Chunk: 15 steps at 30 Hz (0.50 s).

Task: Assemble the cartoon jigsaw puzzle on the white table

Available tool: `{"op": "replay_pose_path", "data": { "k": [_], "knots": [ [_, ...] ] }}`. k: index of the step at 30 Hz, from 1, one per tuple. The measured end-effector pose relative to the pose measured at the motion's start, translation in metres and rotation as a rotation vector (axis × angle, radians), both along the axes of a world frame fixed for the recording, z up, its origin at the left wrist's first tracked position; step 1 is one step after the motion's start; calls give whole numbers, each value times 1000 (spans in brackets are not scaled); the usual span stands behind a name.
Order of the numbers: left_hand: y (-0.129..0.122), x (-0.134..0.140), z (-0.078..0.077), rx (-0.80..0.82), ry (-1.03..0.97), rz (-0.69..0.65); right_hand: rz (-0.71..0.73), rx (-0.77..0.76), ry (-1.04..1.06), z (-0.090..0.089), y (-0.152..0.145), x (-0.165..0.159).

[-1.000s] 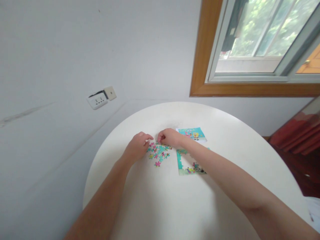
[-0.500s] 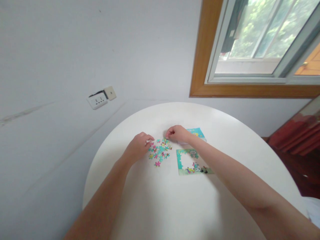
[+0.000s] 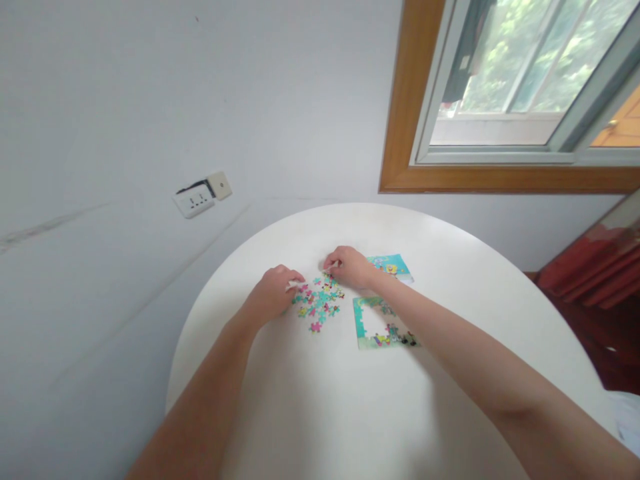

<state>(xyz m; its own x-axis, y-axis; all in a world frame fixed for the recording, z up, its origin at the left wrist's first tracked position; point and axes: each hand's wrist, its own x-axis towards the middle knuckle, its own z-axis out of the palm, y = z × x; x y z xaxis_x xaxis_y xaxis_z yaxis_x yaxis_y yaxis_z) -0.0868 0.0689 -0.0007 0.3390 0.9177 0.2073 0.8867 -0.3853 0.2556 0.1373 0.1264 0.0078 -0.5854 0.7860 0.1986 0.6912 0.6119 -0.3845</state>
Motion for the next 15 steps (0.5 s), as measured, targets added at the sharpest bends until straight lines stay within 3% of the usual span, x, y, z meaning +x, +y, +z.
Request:
{"op": "replay_pose_path", "data": {
  "k": [7, 15],
  "knots": [
    [1, -9, -5, -55, -43, 64, 257, -29, -106, 0, -14, -12],
    [-6, -1, 6, -165, -91, -32, 404, -40, -142, 11, -29, 0]
  ]
}}
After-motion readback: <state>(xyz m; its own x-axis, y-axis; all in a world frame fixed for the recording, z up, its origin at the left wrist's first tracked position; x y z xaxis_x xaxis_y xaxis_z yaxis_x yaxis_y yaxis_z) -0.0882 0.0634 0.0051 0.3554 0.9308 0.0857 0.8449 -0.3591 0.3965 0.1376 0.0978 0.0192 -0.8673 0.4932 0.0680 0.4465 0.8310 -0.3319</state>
